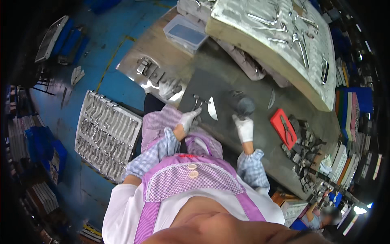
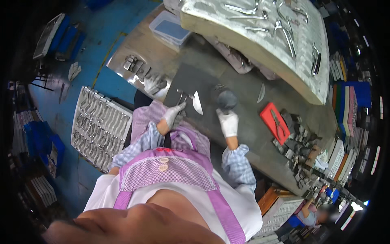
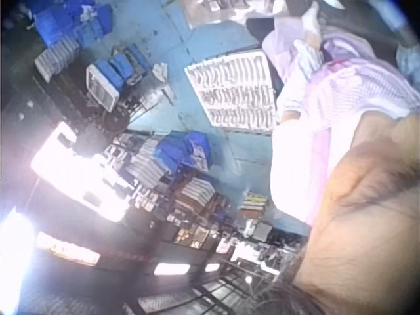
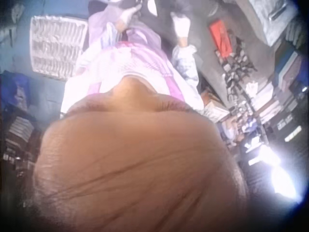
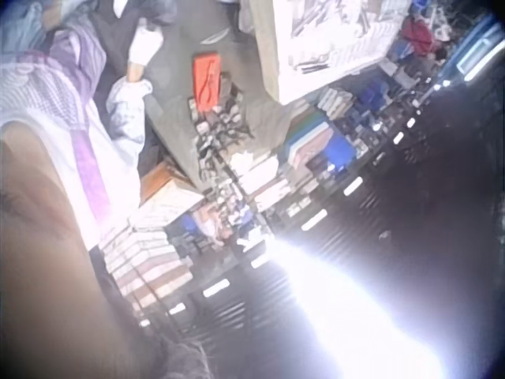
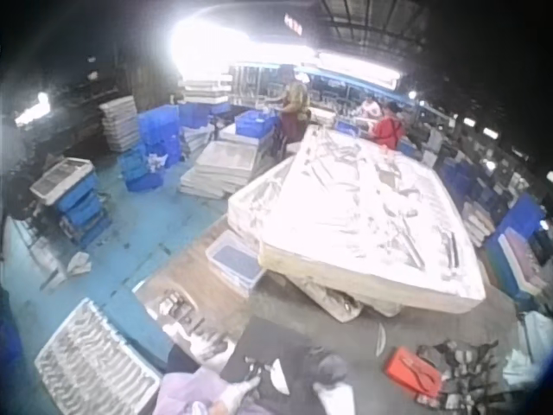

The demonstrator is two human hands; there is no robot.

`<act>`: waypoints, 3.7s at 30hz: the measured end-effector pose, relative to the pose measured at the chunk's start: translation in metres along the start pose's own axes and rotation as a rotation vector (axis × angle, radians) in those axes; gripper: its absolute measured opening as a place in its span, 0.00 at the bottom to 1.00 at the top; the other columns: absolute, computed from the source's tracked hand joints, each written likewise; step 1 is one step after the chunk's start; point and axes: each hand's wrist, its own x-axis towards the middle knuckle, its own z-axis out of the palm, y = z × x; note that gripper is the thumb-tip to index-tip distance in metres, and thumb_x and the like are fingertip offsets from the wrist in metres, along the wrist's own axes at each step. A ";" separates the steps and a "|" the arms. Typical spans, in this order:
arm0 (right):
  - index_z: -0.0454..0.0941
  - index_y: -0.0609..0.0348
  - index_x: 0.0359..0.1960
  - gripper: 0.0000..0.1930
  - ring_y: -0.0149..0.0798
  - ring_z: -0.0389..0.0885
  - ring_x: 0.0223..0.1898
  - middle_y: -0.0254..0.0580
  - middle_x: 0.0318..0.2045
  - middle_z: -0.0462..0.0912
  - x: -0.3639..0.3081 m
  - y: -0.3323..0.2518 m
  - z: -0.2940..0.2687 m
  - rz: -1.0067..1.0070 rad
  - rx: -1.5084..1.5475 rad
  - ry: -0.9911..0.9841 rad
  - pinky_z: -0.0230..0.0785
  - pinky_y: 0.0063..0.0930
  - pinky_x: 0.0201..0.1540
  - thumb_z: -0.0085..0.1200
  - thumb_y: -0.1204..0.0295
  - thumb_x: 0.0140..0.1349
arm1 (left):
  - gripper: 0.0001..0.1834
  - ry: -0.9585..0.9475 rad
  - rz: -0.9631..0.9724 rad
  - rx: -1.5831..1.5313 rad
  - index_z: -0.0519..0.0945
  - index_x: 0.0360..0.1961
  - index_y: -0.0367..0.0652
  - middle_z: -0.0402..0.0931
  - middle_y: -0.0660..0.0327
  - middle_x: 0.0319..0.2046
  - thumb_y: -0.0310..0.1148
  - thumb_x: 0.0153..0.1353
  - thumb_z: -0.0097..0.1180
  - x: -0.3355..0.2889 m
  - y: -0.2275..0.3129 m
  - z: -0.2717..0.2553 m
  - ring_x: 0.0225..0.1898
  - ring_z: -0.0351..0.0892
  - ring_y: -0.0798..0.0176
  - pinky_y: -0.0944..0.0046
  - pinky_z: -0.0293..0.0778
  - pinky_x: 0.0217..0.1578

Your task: Hammering and assembling small metal brackets/components at a workstation.

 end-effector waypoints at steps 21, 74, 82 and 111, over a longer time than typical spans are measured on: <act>0.77 0.65 0.40 0.17 0.39 0.70 0.20 0.38 0.20 0.75 -0.073 -0.184 -0.016 -0.627 0.453 0.210 0.61 0.31 0.23 0.57 0.60 0.65 | 0.30 0.006 0.257 0.213 0.73 0.12 0.47 0.64 0.66 0.08 0.57 0.65 0.55 -0.010 0.002 -0.018 0.07 0.58 0.69 0.66 0.52 0.09; 0.70 0.56 0.62 0.27 0.53 0.85 0.27 0.51 0.26 0.85 -0.039 -0.044 0.093 -0.328 -0.070 -0.182 0.77 0.43 0.33 0.58 0.66 0.60 | 0.22 -0.055 0.631 0.036 0.78 0.35 0.35 0.67 0.68 0.17 0.44 0.74 0.44 -0.049 0.001 -0.013 0.17 0.61 0.75 0.70 0.61 0.20; 0.71 0.51 0.62 0.26 0.45 0.84 0.22 0.46 0.19 0.81 -0.083 -0.130 0.064 -0.177 0.241 -0.343 0.76 0.37 0.29 0.54 0.72 0.58 | 0.13 0.066 0.992 0.316 0.83 0.39 0.33 0.68 0.66 0.17 0.30 0.65 0.49 -0.050 -0.013 -0.014 0.18 0.63 0.75 0.70 0.60 0.19; 0.74 0.50 0.58 0.31 0.54 0.79 0.48 0.50 0.52 0.78 0.002 0.065 -0.001 -0.275 -0.711 0.609 0.71 0.45 0.51 0.67 0.58 0.52 | 0.24 0.149 0.685 0.890 0.79 0.48 0.33 0.84 0.50 0.32 0.45 0.63 0.56 -0.082 0.054 -0.024 0.36 0.85 0.51 0.58 0.79 0.41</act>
